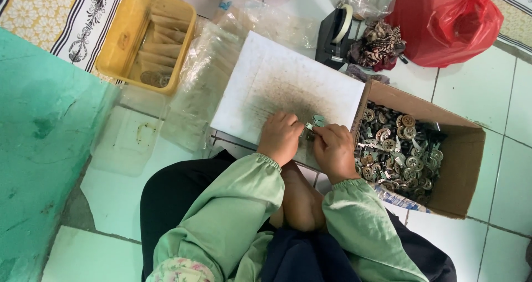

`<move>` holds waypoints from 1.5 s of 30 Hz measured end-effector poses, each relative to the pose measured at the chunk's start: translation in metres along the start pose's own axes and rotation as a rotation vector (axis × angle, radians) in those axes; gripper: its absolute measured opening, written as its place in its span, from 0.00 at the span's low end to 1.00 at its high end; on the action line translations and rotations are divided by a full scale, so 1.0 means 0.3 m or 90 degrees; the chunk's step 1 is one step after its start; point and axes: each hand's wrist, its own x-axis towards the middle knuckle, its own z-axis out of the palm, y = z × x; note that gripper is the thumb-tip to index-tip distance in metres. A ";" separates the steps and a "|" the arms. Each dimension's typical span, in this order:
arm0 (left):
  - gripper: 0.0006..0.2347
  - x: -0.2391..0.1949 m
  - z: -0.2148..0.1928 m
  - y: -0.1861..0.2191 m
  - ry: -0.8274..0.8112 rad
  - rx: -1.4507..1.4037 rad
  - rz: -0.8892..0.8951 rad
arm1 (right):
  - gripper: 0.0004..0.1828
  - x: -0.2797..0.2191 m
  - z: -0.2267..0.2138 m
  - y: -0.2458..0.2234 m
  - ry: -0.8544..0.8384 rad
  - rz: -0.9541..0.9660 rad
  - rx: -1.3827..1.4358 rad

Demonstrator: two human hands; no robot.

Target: Picking small metal decorative items from a cardboard box and placing them into small plastic bags for packaging.

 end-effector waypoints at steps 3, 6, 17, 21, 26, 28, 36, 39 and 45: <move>0.04 -0.010 0.017 -0.002 0.006 0.007 0.012 | 0.11 -0.023 -0.071 0.020 0.021 0.034 0.027; 0.05 -0.002 -0.018 0.005 0.028 0.005 0.028 | 0.12 -0.074 -0.217 0.127 0.004 0.077 0.035; 0.05 0.026 0.104 0.257 0.013 0.019 0.172 | 0.12 -0.449 -0.581 0.651 0.038 0.551 0.070; 0.03 0.091 0.205 0.446 0.003 -0.045 0.255 | 0.12 -0.417 -0.488 0.720 -0.092 0.525 0.046; 0.01 0.121 0.436 0.522 -0.198 0.042 0.268 | 0.15 -0.345 -0.447 0.698 -0.247 0.529 0.065; 0.01 0.136 0.514 0.526 -0.250 0.072 0.279 | 0.15 -0.337 -0.445 0.726 -0.276 0.532 0.074; 0.14 0.127 0.596 0.526 -0.613 0.075 0.135 | 0.16 -0.369 -0.359 0.767 -0.458 0.460 0.030; 0.21 0.108 0.631 0.500 -0.618 0.134 0.106 | 0.24 -0.335 -0.326 0.723 -0.512 0.432 -0.034; 0.16 0.122 0.620 0.517 -0.604 0.150 0.093 | 0.22 -0.423 -0.200 0.786 -0.480 0.425 -0.137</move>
